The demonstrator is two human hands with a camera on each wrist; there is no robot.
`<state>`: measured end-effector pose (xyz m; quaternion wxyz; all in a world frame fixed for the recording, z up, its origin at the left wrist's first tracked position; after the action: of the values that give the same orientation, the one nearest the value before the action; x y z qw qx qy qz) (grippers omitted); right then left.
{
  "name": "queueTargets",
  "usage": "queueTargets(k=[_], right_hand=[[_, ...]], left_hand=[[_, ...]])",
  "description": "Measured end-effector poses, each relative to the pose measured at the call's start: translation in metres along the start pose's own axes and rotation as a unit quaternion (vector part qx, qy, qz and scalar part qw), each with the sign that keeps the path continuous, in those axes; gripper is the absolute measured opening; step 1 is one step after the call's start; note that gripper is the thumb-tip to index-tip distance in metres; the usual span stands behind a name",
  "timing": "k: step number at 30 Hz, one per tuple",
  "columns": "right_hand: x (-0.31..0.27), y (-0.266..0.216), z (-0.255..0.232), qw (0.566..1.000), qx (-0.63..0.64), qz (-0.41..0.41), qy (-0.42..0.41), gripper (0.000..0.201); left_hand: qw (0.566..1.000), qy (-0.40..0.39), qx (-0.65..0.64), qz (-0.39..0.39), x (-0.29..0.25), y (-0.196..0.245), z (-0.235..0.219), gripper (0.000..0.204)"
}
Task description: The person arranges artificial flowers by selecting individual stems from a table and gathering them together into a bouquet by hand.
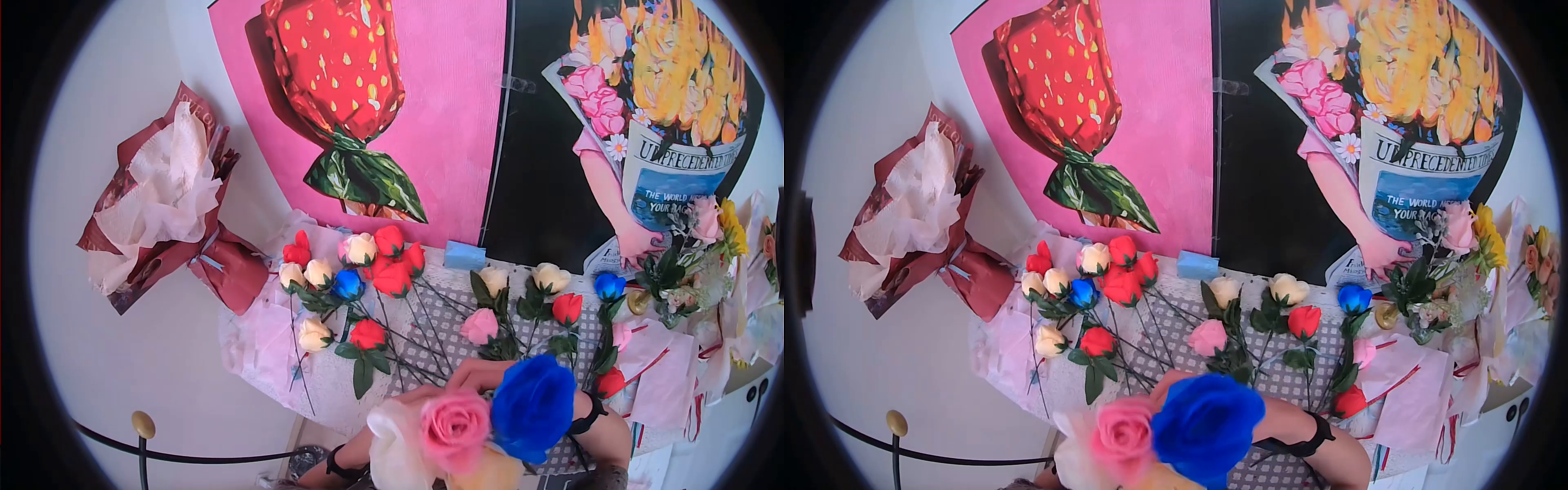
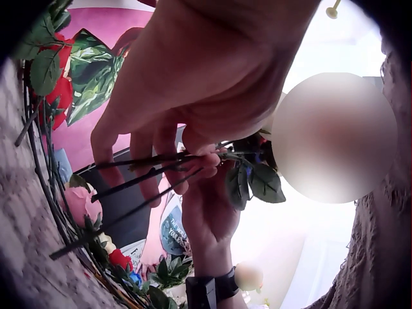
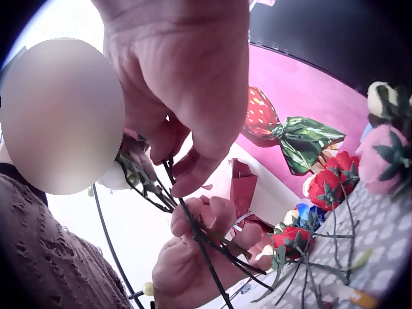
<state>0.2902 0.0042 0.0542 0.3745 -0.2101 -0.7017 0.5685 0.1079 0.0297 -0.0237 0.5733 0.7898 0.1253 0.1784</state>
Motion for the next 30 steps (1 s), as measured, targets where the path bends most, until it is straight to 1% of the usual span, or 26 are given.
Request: queueTargets(k=[1, 3, 4, 5, 6, 7, 8, 10, 11, 12, 14, 15, 16, 17, 18, 19, 20, 21, 22, 23, 24, 25, 26, 27, 29, 30], right_hand=[[0.001, 0.003, 0.001, 1.000, -0.001, 0.000, 0.000, 0.032], [0.002, 0.008, 0.004, 0.982, 0.170, -0.077, -0.004, 0.040], [-0.040, 0.064, -0.003, 0.996, -0.075, -0.056, -0.004, 0.043], [-0.061, 0.068, 0.005, 0.996, -0.074, -0.056, -0.005, 0.043], [-0.079, 0.075, -0.002, 0.961, 0.212, -0.032, 0.174, 0.037], [-0.093, 0.085, -0.005, 0.816, 0.472, -0.004, 0.335, 0.035], [-0.092, 0.081, -0.004, 0.816, 0.471, -0.004, 0.335, 0.035], [-0.082, 0.063, -0.003, 0.900, 0.331, -0.022, 0.283, 0.035], [-0.074, 0.055, -0.002, 0.932, 0.256, -0.033, 0.254, 0.036], [-0.065, 0.047, -0.001, 0.957, 0.181, -0.043, 0.224, 0.037], [-0.051, 0.033, 0.003, 0.985, 0.026, -0.060, 0.160, 0.041], [-0.046, 0.027, 0.005, 0.988, -0.052, -0.068, 0.128, 0.044], [-0.043, 0.024, 0.007, 0.984, -0.130, -0.074, 0.094, 0.047], [-0.044, 0.024, 0.006, 0.984, -0.131, -0.073, 0.098, 0.047], [-0.045, 0.033, 0.003, 0.984, -0.146, 0.028, 0.102, 0.046], [-0.047, 0.040, 0.001, 0.973, -0.157, 0.129, 0.107, 0.046], [-0.038, 0.024, -0.004, 0.978, -0.142, 0.071, 0.135, 0.038], [-0.022, 0.028, -0.008, 0.959, -0.158, 0.051, 0.228, 0.028], [-0.021, 0.024, -0.017, 0.965, -0.094, 0.105, 0.222, 0.026], [-0.019, 0.018, -0.027, 0.963, -0.029, 0.157, 0.216, 0.025], [-0.018, 0.011, -0.037, 0.961, -0.028, 0.159, 0.224, 0.025], [-0.021, 0.012, -0.045, 0.937, -0.048, 0.269, 0.216, 0.027], [-0.027, 0.014, -0.050, 0.902, -0.064, 0.376, 0.204, 0.028], [-0.031, 0.013, -0.054, 0.899, -0.060, 0.379, 0.209, 0.028], [-0.036, 0.001, -0.066, 0.906, -0.215, 0.256, 0.260, 0.028], [-0.045, -0.002, -0.076, 0.875, -0.314, 0.235, 0.282, 0.026]], left_hand=[[1.000, -0.001, 0.000, 0.001, -0.001, -0.001, 0.001, 0.032], [0.999, 0.031, 0.019, -0.006, 0.019, -0.002, 0.007, 0.031], [0.998, 0.047, 0.028, -0.010, 0.022, -0.004, 0.008, 0.031], [0.997, 0.063, 0.037, -0.015, 0.027, -0.004, 0.006, 0.031], [0.996, 0.078, 0.046, -0.019, 0.012, -0.010, 0.008, 0.030], [0.994, 0.092, 0.055, -0.022, 0.003, -0.015, 0.009, 0.030], [0.992, 0.107, 0.063, -0.025, -0.004, -0.016, 0.010, 0.030], [0.987, 0.135, 0.080, -0.030, 0.000, -0.022, 0.009, 0.030], [0.984, 0.149, 0.089, -0.033, -0.012, -0.027, 0.010, 0.030], [0.981, 0.163, 0.099, -0.036, -0.010, -0.030, 0.009, 0.030], [0.974, 0.187, 0.117, -0.042, -0.005, -0.032, 0.009, 0.030], [0.971, 0.199, 0.125, -0.045, -0.009, -0.036, 0.011, 0.030], [0.967, 0.211, 0.133, -0.048, -0.004, -0.037, 0.011, 0.030], [0.964, 0.221, 0.141, -0.051, -0.007, -0.039, 0.009, 0.030], [0.961, 0.228, 0.148, -0.053, -0.025, -0.048, 0.011, 0.030], [0.958, 0.235, 0.154, -0.056, -0.028, -0.051, 0.008, 0.030], [0.955, 0.240, 0.161, -0.058, -0.027, -0.050, 0.007, 0.030], [0.958, 0.233, 0.158, -0.057, -0.026, -0.047, 0.001, 0.030], [0.970, 0.223, 0.045, -0.084, -0.021, -0.036, -0.014, 0.030], [0.969, 0.209, -0.068, -0.111, -0.016, -0.025, -0.022, 0.031], [0.952, 0.279, -0.105, -0.071, -0.014, -0.010, -0.029, 0.033], [0.927, 0.338, -0.159, -0.033, -0.018, -0.010, -0.034, 0.024], [0.917, 0.355, -0.184, -0.016, -0.018, -0.006, -0.038, 0.021], [0.905, 0.372, -0.209, 0.000, -0.019, -0.002, -0.042, 0.018], [0.898, 0.366, -0.245, -0.005, -0.019, 0.000, -0.040, 0.016], [0.888, 0.365, -0.278, -0.004, -0.020, -0.001, -0.040, 0.014]])
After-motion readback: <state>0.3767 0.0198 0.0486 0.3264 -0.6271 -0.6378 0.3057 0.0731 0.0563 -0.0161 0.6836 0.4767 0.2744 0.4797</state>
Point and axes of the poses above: each hand's wrist, its own x-axis towards the middle knuckle, its own z-axis out of the palm, y = z × x, the point moved 4 cm from there along x, towards the middle knuckle, and after that the axes turned 6 degrees about -y, right-handed, at the moved point
